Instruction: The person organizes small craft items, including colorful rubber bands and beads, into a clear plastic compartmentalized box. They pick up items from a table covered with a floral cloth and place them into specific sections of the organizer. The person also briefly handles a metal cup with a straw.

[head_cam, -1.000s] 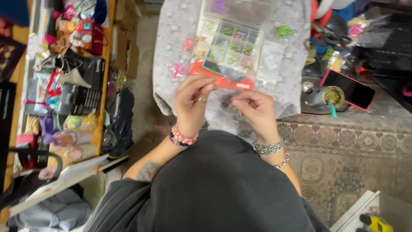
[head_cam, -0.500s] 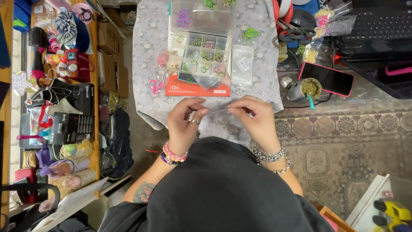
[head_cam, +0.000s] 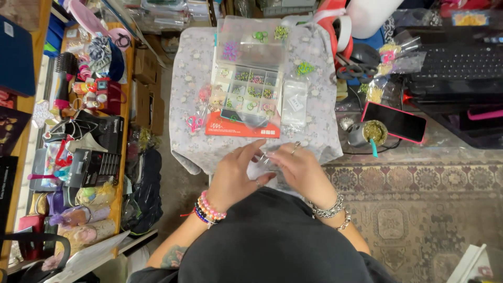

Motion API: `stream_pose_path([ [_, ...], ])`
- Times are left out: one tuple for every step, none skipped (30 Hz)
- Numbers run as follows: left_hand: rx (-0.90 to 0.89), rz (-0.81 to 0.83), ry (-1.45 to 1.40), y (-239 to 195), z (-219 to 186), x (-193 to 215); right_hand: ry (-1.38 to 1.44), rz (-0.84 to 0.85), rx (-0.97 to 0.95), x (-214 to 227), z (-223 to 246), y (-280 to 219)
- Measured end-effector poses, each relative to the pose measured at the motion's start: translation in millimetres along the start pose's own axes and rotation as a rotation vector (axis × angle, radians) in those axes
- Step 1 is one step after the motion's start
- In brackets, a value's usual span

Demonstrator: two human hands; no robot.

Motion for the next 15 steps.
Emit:
stream_pose_path([
  [0.015,0.011,0.026,-3.7,2.0,-6.9,-0.019,0.031,0.007,-3.8,0.4,-0.2],
  [0.03,0.021,0.052,-7.8,4.6,-13.8,-0.038,0.063,0.014,-8.2,0.6,-0.4],
  [0.041,0.017,0.059,-10.1,7.8,-17.1,-0.031,0.072,0.018,-11.1,-0.5,-0.4],
  [0.079,0.05,0.062,-13.4,12.7,-21.2,-0.009,0.031,-0.042,-13.5,-3.6,0.0],
  [0.126,0.077,0.068,-19.0,16.8,-25.2,0.015,0.001,-0.099,-16.9,-6.4,-0.1],
  [0.145,0.067,0.076,-13.7,17.1,-23.6,0.026,0.02,-0.092,-16.6,-13.7,1.0],
  [0.147,0.062,0.06,-14.0,14.9,-22.3,0.003,-0.018,-0.109,-17.1,-20.7,-1.0],
  [0.149,0.056,0.044,-14.8,14.1,-21.3,-0.02,-0.056,-0.125,-19.0,-28.5,-2.9],
  [0.197,0.055,0.049,-15.2,12.4,-18.8,0.005,-0.016,-0.134,-16.7,-24.6,-1.6],
  [0.193,0.044,0.046,-14.8,10.2,-16.5,0.009,-0.021,-0.136,-13.4,-21.4,0.3],
  [0.18,0.032,0.042,-10.9,9.8,-14.9,0.006,-0.034,-0.135,-8.2,-19.6,4.7],
  [0.217,0.029,0.047,-22.9,8.0,-19.1,0.024,-0.001,-0.141,-12.3,-16.7,-1.9],
  [0.234,0.025,0.052,-24.4,12.3,-21.7,0.048,0.003,-0.144,-13.5,-17.0,1.4],
  [0.252,0.02,0.058,-24.9,15.6,-23.8,0.072,0.008,-0.146,-13.4,-16.6,5.1],
  [0.26,0.007,0.066,-27.2,16.6,-24.7,0.076,0.02,-0.134,-15.0,-15.4,7.8],
])
Point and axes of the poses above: each hand's wrist, its own y-axis towards the middle knuckle, its own x-axis out of the back of the hand, z = x × y, the point moved 3 cm from there along y, towards the middle knuckle, and after that the axes turned 12 degrees about -x, right-handed, at the moved point
